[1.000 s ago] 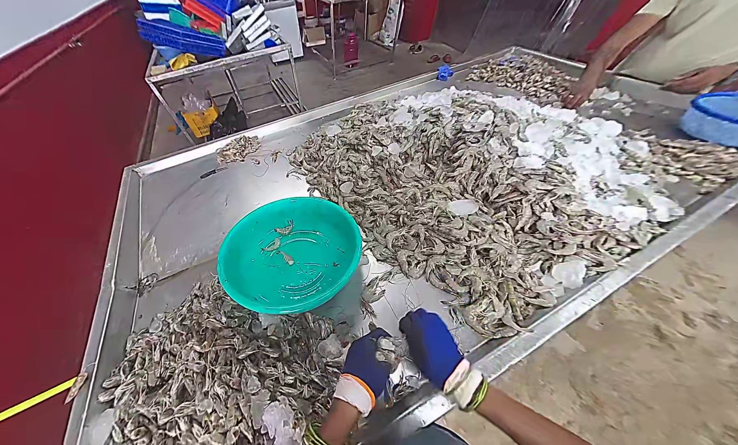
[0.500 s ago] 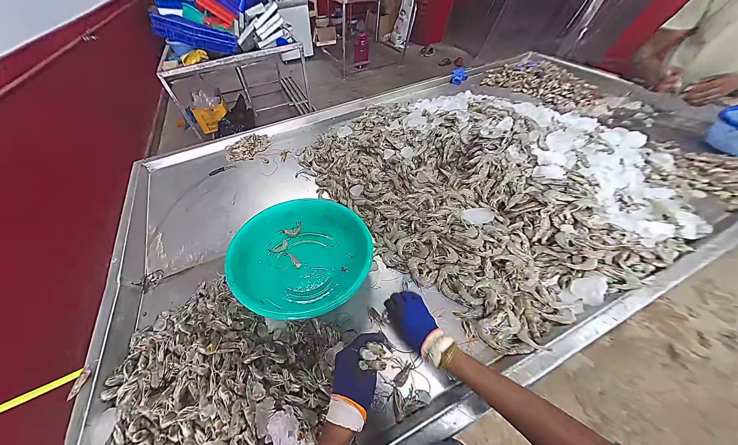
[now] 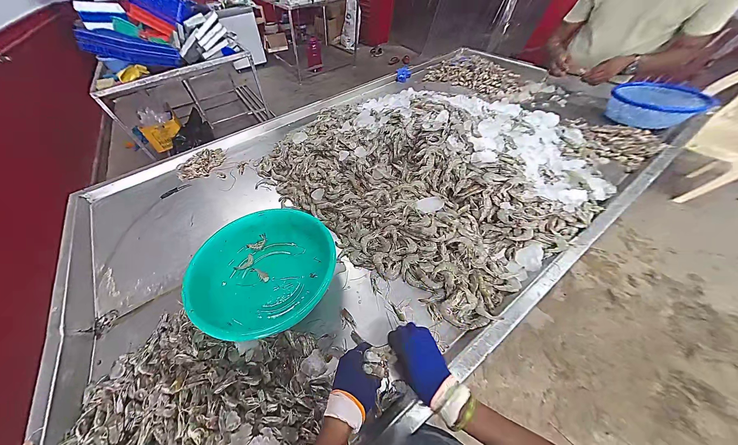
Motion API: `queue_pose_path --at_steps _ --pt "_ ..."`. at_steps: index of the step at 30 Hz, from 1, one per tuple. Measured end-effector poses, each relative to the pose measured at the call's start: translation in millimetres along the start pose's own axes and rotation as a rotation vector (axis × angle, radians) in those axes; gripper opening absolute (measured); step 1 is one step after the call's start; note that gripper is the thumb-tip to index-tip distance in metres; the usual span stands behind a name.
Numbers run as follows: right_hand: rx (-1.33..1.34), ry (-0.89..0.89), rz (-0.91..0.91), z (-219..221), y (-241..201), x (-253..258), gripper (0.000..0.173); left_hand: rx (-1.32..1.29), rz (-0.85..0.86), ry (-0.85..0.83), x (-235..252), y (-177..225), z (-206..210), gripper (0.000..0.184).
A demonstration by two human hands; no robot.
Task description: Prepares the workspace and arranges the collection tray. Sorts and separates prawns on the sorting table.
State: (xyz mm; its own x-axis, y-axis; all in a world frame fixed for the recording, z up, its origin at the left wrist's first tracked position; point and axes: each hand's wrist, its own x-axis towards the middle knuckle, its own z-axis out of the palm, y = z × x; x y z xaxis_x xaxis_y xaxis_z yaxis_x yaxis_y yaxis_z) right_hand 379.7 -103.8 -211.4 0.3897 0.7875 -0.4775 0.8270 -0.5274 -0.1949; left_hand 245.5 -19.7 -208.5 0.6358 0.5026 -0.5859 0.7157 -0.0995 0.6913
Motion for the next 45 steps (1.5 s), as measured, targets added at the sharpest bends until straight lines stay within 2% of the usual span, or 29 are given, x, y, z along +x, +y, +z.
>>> queue_pose_path --at_steps 3,5,7,9,12,13,15,17,19,21,23,25,27,30,33,34,36,38,40,42,44,45 --pt "0.237 0.225 0.301 -14 59 -11 0.022 -0.089 0.036 0.09 -6 -14 -18 0.045" --pt "0.305 0.361 0.517 -16 99 -2 0.032 -0.174 0.051 0.122 -8 -24 -25 0.043" --pt "0.316 0.395 0.598 -11 107 18 0.044 -0.264 0.099 0.123 -6 -33 -25 0.042" --pt "0.324 0.43 0.482 -7 90 27 0.049 -0.306 0.176 0.131 -3 -32 -21 0.039" --pt "0.282 0.603 0.119 -7 48 17 0.043 -0.3 0.252 0.184 -3 -28 -17 0.034" --pt "0.305 0.585 -0.023 -5 32 12 0.038 -0.299 0.262 0.196 -4 -28 -15 0.035" --pt "0.444 0.422 -0.265 8 8 5 0.029 -0.285 0.263 0.204 -6 -28 -13 0.035" --pt "0.564 0.393 -0.399 28 -5 1 0.025 -0.232 0.255 0.206 -7 -26 -12 0.035" --pt "0.635 0.443 -0.355 40 -6 -10 0.027 -0.136 0.2 0.187 -12 -26 -14 0.04" --pt "0.667 0.241 -0.28 37 13 -24 0.028 -0.119 0.133 0.221 -16 -34 -16 0.044" --pt "0.592 0.067 -0.191 22 47 -24 0.027 -0.222 0.139 0.327 -14 -52 -24 0.045" --pt "0.482 0.09 0.015 8 81 -10 0.027 -0.348 0.175 0.351 -16 -61 -32 0.047" --pt "0.346 0.161 0.155 -4 94 16 0.029 -0.382 0.22 0.351 -18 -59 -33 0.046" --pt "0.222 0.177 0.176 10 62 40 0.032 -0.486 0.263 0.338 -16 -48 -23 0.039" --pt "0.212 0.01 0.081 13 33 17 0.035 -0.672 0.306 0.288 -15 -44 -20 0.045" --pt "0.24 -0.005 0.066 4 34 11 0.035 -0.701 0.309 0.278 -15 -46 -21 0.045" --pt "0.231 0.076 0.035 -20 37 13 0.031 -0.729 0.314 0.274 -16 -49 -23 0.038" --pt "0.111 0.173 -0.097 -35 44 40 0.032 -0.796 0.311 0.29 -14 -46 -22 0.027" --pt "0.008 0.138 -0.155 -35 52 74 0.029 -0.852 0.329 0.308 -12 -41 -18 0.022" --pt "0.045 0.04 0.03 -33 49 82 0.026 -0.869 0.353 0.295 -13 -39 -16 0.024" --pt "0.193 -0.002 0.218 -34 56 76 0.042 -0.894 0.387 0.233 -12 -42 -16 0.029" --pt "0.247 0.01 0.249 -36 63 70 0.046 -0.914 0.413 0.211 -12 -46 -14 0.03"
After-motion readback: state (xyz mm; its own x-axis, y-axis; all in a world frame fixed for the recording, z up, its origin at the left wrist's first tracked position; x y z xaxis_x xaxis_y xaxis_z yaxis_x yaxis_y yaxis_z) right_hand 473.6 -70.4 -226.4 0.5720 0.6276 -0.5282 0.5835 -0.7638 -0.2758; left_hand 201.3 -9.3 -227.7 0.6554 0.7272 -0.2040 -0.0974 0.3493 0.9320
